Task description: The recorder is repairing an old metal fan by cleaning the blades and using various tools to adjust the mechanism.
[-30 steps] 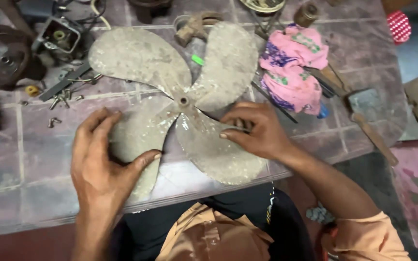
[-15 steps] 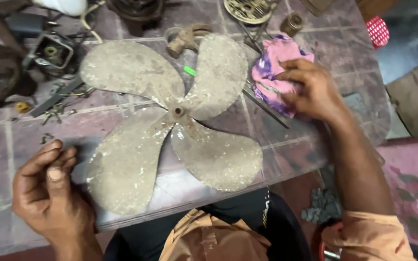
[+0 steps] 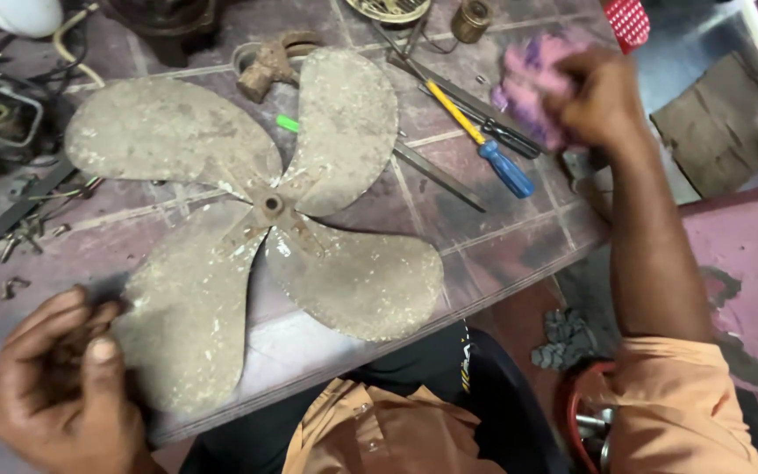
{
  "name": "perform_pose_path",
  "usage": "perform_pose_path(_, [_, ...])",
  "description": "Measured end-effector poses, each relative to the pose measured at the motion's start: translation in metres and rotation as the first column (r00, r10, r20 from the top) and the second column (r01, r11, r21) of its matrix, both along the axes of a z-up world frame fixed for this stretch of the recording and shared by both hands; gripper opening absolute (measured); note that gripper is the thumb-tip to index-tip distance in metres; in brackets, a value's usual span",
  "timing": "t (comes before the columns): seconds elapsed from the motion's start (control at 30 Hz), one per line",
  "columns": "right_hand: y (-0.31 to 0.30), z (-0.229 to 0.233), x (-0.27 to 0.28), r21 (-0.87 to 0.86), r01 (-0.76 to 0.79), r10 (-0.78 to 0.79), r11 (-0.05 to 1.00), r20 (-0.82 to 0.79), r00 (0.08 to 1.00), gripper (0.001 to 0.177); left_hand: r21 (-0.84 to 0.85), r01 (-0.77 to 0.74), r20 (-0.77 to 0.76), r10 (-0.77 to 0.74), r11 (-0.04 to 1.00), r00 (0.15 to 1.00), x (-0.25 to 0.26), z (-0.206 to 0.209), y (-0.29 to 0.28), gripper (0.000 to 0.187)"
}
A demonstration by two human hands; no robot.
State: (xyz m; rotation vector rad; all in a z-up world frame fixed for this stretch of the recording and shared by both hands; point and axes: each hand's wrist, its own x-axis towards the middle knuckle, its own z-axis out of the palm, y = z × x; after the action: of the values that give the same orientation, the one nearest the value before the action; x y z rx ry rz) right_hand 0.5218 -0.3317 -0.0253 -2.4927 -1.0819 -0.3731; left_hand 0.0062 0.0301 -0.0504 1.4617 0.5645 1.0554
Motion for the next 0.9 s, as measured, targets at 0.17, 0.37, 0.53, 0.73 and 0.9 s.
perform_pose_path(0.17, [0.052, 0.066, -0.099, -0.149, -0.112, 0.145, 0.982, 0.227, 0.963, 0.047, 0.016, -0.007, -0.06, 0.008, 1.0, 0.998, 0.002, 0.003, -0.001, 0.023])
perform_pose_path(0.37, [0.039, 0.031, -0.111, 0.094, -0.073, 0.089, 0.993, -0.178, 0.98, 0.025, 0.126, 0.049, -0.186, -0.025, 0.991, 0.982, 0.005, 0.001, 0.004, 0.025])
perform_pose_path(0.53, [0.034, 0.017, -0.101, -0.202, -0.209, 0.191, 0.957, -0.107, 0.976, 0.033, 0.113, -0.006, -0.163, 0.024, 0.994, 0.986, 0.001, 0.001, 0.001, 0.026])
perform_pose_path(0.73, [-0.012, 0.006, -0.093, 0.026, -0.075, 0.074, 0.997, 0.04, 0.996, 0.015, 0.181, 0.006, -0.248, 0.04, 0.984, 0.968, 0.0, 0.003, 0.005, 0.029])
perform_pose_path(0.9, [-0.134, -0.069, -0.049, 0.737, -0.213, 0.365, 0.642, -0.049, 0.93, 0.041, 0.256, 0.053, -0.28, 0.022, 0.965, 0.96, -0.002, 0.002, 0.003, 0.023])
